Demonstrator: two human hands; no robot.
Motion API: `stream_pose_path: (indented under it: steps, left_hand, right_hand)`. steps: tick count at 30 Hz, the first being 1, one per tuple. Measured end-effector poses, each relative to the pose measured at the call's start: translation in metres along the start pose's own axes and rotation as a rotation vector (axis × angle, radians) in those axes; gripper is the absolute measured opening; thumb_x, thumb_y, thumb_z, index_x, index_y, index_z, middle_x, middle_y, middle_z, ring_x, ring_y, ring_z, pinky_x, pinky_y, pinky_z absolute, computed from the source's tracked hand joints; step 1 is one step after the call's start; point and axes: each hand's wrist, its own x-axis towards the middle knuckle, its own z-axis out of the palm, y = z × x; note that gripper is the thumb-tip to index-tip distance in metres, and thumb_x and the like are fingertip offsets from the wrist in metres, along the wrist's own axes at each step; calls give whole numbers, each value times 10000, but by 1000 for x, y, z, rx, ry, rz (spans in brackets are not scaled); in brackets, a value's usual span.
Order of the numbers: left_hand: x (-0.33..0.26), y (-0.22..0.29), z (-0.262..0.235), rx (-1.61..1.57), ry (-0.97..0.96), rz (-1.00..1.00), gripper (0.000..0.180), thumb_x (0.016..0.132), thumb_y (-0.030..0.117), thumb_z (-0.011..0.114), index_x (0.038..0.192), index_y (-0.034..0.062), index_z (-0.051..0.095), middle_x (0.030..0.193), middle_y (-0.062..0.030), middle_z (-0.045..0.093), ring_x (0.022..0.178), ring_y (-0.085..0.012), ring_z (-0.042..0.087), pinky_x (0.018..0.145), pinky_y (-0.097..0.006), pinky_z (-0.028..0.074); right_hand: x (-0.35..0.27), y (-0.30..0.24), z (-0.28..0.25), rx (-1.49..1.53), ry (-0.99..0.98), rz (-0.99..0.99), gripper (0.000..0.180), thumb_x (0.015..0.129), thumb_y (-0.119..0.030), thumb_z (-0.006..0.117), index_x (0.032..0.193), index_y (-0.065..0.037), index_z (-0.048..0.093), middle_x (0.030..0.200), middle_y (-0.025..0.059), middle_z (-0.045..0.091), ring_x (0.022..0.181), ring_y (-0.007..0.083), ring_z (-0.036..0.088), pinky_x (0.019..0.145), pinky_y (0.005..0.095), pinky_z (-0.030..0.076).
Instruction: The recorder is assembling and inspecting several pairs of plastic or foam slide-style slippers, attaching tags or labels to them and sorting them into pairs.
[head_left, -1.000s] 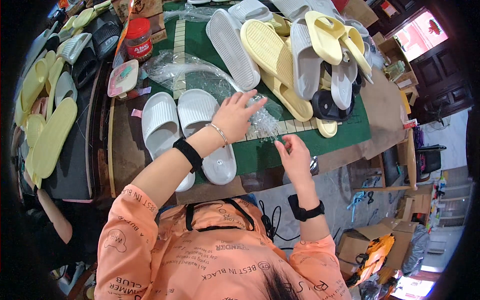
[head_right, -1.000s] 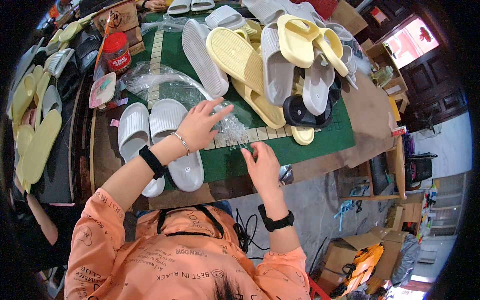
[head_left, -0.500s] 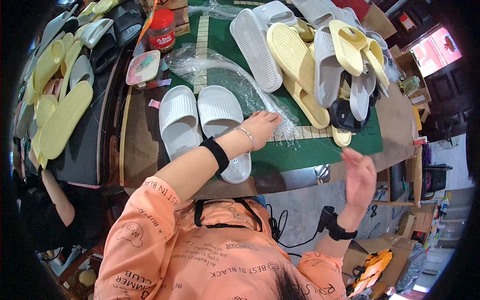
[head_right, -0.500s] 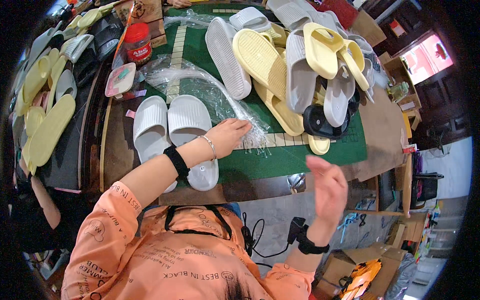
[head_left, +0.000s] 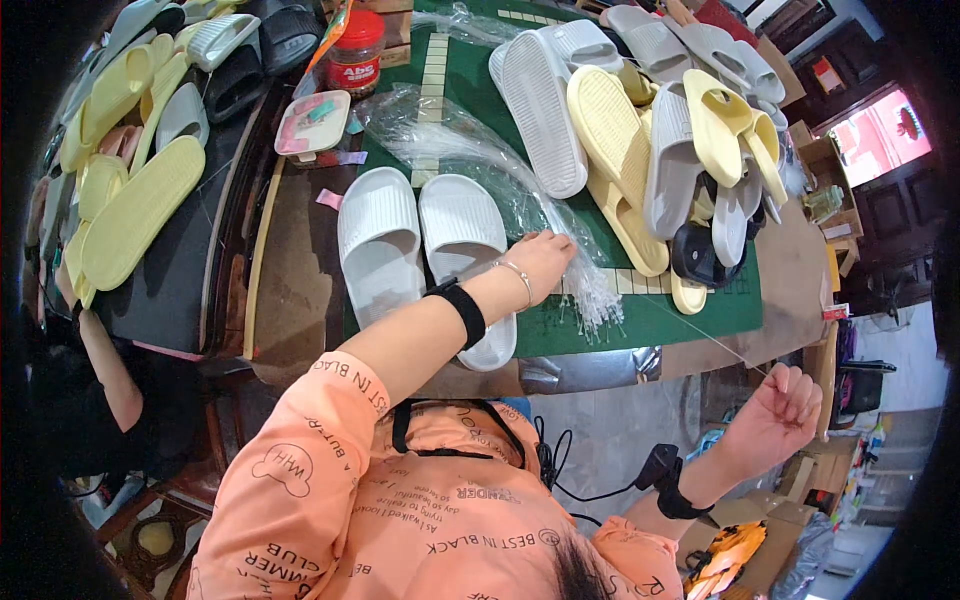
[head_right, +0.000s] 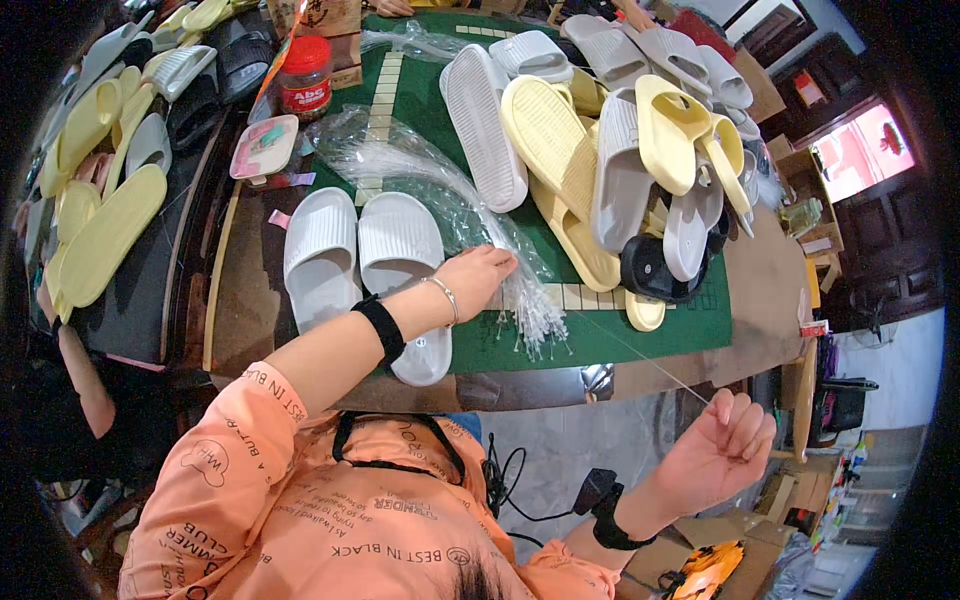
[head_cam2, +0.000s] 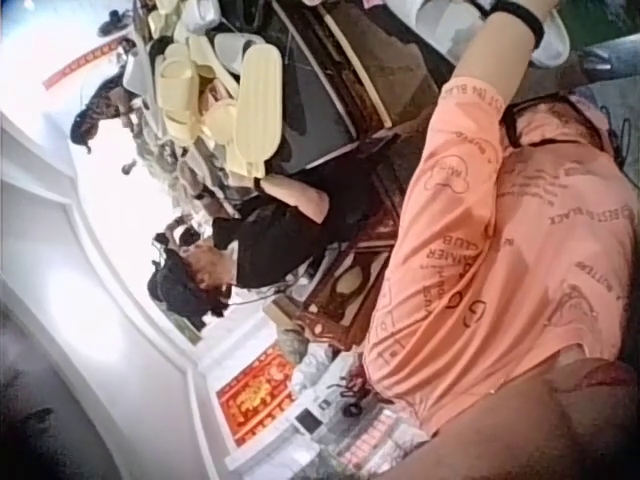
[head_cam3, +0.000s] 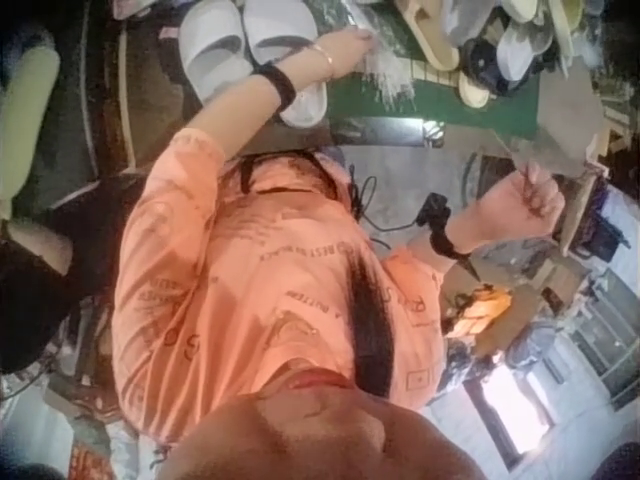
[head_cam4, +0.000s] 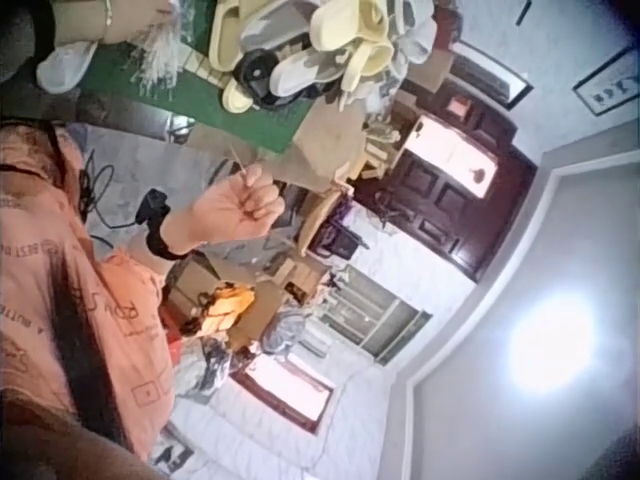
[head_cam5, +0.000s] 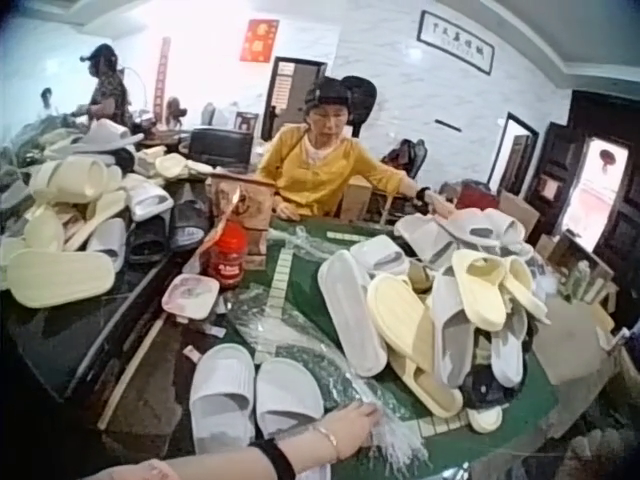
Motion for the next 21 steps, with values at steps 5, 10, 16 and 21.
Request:
stream_pose_path:
  steps: [5, 10, 16, 21]
  left_hand:
    - [4, 1, -5, 6, -27, -50, 462, 679, 8, 526, 1136, 14, 461, 1127, -85, 462, 1042, -243, 441, 880, -317, 391]
    - [-1, 3, 0, -19, 104, -25, 424, 673, 53, 566, 1091, 98, 513, 1077, -85, 473, 1012, -250, 450, 835, -333, 425]
    - [15, 8, -7, 173, 83, -87, 152, 666, 86, 574, 809, 113, 618, 930, -78, 499, 886, -240, 521, 664, -350, 486]
    - [21, 10, -8, 176, 116, -138, 72, 660, 97, 566, 692, 80, 628, 891, -82, 525, 835, -245, 547, 619, -348, 491]
  right_hand:
    - [-15, 6, 10, -279, -45, 74, 270, 835, -111, 371, 600, -118, 238, 556, -10, 207, 535, 115, 232, 572, 269, 273]
    - [3, -8, 16, -295, 35, -67, 226, 800, -74, 345, 585, -84, 278, 530, 22, 301, 482, 139, 263, 485, 281, 271]
    - [5, -6, 23, -770, -258, -246, 277, 803, -85, 383, 578, -117, 224, 552, -21, 180, 485, 96, 196, 483, 266, 200]
    - [8, -68, 23, -191, -39, -465, 244, 773, -44, 425, 580, -117, 295, 566, -21, 247, 509, 89, 246, 515, 238, 226]
